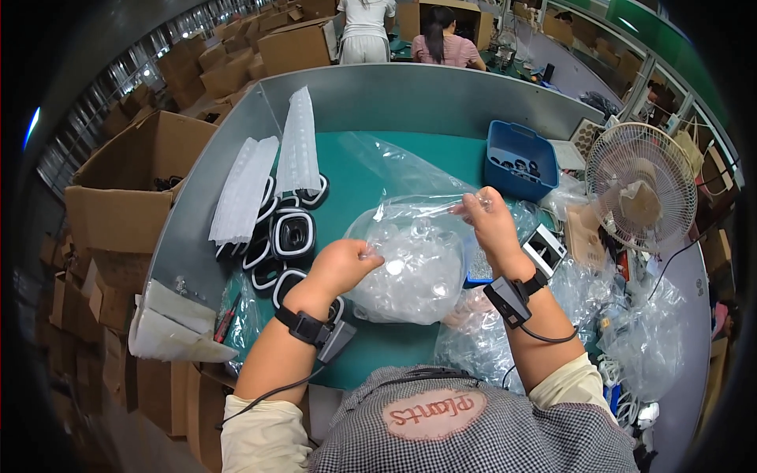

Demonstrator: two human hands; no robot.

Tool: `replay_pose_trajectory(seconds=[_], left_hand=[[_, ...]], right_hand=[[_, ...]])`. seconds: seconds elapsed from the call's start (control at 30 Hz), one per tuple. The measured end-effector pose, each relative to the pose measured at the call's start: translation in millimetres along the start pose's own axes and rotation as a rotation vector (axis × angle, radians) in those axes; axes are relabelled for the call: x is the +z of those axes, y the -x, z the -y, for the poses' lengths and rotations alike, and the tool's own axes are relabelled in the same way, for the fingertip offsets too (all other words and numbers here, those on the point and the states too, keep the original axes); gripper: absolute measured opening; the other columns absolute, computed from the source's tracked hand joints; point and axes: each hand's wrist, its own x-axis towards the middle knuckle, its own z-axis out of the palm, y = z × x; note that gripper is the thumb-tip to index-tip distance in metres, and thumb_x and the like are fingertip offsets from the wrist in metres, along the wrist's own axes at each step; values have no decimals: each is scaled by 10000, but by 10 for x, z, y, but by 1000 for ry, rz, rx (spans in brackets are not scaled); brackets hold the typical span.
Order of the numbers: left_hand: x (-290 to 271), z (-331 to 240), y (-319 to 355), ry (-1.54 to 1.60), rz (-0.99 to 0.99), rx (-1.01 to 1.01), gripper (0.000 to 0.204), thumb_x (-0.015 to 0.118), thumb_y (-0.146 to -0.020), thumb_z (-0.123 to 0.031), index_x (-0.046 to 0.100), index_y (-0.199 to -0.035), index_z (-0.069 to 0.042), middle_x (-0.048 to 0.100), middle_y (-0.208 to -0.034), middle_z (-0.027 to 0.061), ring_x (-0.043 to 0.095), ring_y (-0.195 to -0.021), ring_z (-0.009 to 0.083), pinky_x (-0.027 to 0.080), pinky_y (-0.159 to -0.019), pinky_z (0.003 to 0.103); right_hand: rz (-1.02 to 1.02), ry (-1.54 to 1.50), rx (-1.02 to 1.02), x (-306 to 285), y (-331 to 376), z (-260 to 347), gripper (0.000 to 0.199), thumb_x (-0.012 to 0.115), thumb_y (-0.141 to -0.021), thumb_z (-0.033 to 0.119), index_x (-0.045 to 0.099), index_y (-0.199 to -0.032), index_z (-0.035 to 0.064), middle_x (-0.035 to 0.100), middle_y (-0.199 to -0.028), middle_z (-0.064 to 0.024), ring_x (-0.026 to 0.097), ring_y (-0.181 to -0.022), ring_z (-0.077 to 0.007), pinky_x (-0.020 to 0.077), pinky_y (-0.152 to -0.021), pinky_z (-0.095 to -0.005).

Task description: Placing small clear plastic components into a clear plastic bag at an assembly station.

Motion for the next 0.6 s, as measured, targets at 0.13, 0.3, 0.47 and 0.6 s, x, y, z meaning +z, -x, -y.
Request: replay_pose_trajectory(seconds=[0.13,0.3,0.47,0.6], left_hand=[[-70,-71,-10,-2,85,-90,287,700,-822,-311,705,-903,-35,654,-902,184,627,-827,334,490,-734,393],[0,-11,4,34,-15,-28,270,733,-811,-278,709,-891,-22,667,-764,130,634,-742,234,494,-722,325],[3,-147,57,166,-87,-4,285,708,-819,-311,695,-943,-55,675,-805,135,644,-777,300,497,-702,365],[-14,-290,148,-182,40,35,266,720,-807,-276,683,-964,-65,655,-751,119,634,-723,274,489,-672,366]], right_hand=[[-2,-99,21,1,3,26,161,553,-975,166,485,-887,50,709,-842,-113,614,-762,-130,479,-699,-273],[-34,-172,-18,15,62,157,156,559,-972,166,480,-900,53,690,-818,-106,633,-750,-154,496,-707,-282],[-109,-261,-28,-88,108,166,144,577,-961,164,494,-935,49,647,-824,-94,633,-729,-169,518,-699,-300],[-367,-435,32,-415,105,28,103,593,-942,138,532,-953,55,569,-793,-40,535,-614,-116,497,-557,-253]])
